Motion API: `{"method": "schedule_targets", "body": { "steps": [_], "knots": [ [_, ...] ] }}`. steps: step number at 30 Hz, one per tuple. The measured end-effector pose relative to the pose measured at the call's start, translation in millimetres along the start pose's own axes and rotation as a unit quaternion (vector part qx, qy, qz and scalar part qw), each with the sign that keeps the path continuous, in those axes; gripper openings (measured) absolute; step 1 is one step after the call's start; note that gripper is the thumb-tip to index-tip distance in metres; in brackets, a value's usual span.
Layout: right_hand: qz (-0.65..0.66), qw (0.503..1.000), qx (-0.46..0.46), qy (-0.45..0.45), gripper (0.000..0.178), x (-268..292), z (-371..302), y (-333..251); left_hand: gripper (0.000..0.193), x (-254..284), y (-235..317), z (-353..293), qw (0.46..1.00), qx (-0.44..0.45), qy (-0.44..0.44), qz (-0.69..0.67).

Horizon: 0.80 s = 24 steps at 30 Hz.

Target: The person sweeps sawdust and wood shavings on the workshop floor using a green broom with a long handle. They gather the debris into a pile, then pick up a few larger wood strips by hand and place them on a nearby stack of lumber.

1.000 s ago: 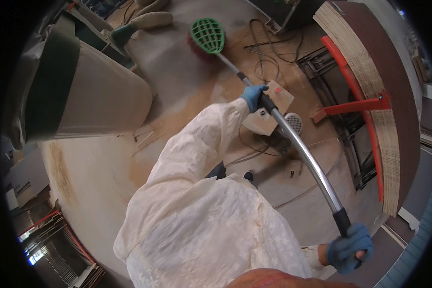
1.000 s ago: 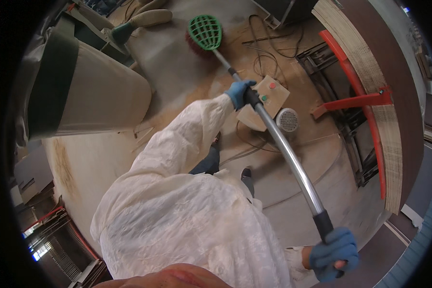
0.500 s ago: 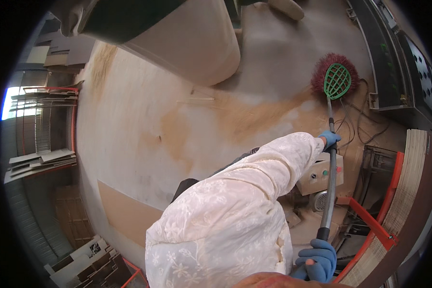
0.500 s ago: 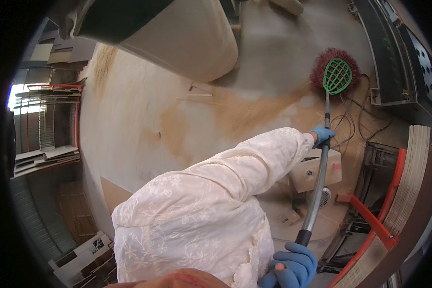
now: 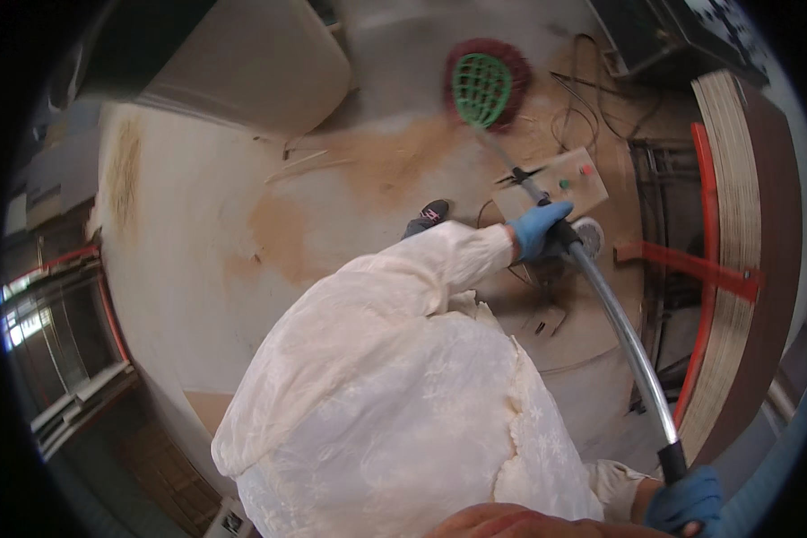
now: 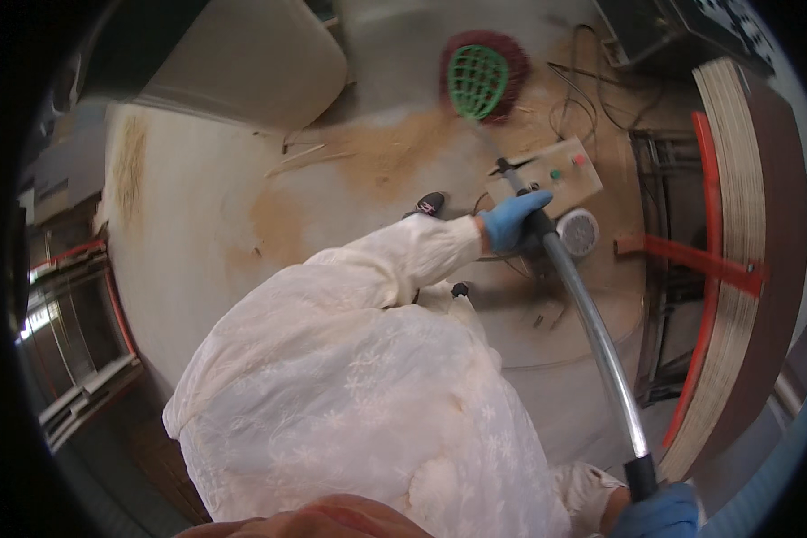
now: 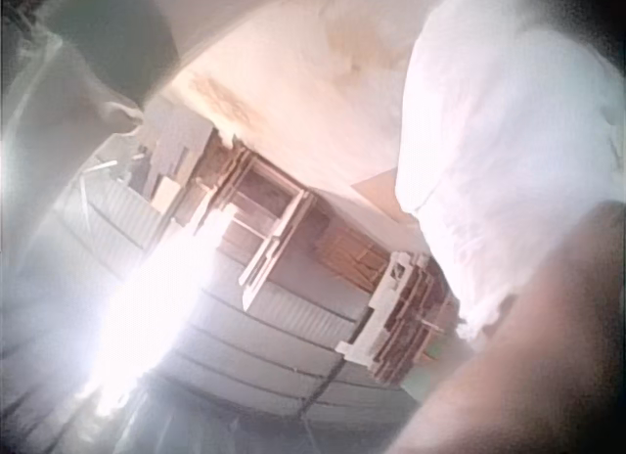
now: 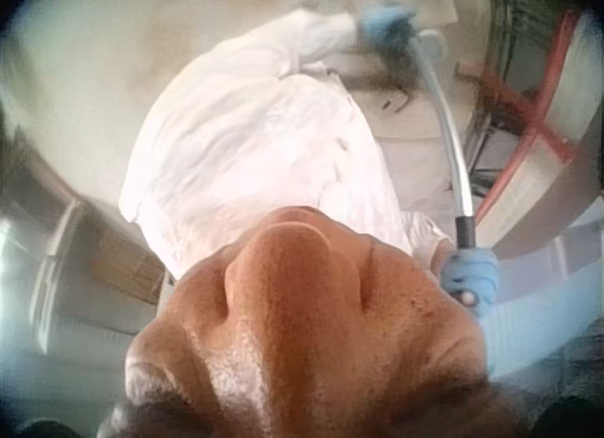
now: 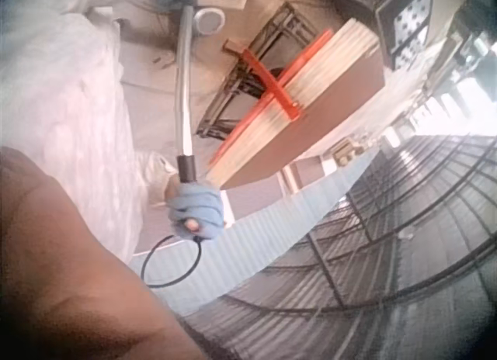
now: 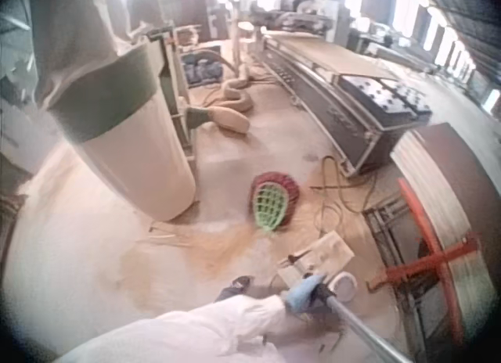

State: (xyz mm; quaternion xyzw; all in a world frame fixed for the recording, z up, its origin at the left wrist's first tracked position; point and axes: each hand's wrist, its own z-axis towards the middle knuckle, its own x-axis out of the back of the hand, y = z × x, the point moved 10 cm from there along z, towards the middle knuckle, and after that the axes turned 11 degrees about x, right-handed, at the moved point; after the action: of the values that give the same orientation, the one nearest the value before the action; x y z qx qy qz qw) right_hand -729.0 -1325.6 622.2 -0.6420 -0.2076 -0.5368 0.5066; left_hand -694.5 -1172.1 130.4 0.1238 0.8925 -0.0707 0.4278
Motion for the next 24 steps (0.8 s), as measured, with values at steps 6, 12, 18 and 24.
{"method": "schedule_targets", "body": {
  "steps": [6, 12, 18, 24],
  "knots": [
    [0.512, 0.802, 0.199, 0.233, 0.014, 55.0, -147.0, 32.6, 0.032, 22.0, -161.3, -51.7, 0.998, 0.052, 0.024, -0.005],
    [-0.084, 0.938, -0.337, -0.003, 0.036, 53.3, -238.5, 23.5, 0.024, 137.7, -167.2, -63.1, 0.949, 0.138, 0.147, -0.242],
    [0.309, 0.898, 0.024, 0.313, 0.032, 68.3, -237.2, 23.1, 0.017, 163.8, -124.9, 9.8, 0.967, 0.065, 0.096, -0.226],
    [0.528, 0.728, 0.155, 0.408, 0.028, 103.8, -227.1, 7.4, 0.022, 101.2, -100.6, -27.5, 0.966, 0.080, 0.077, -0.233]
  ]
}}
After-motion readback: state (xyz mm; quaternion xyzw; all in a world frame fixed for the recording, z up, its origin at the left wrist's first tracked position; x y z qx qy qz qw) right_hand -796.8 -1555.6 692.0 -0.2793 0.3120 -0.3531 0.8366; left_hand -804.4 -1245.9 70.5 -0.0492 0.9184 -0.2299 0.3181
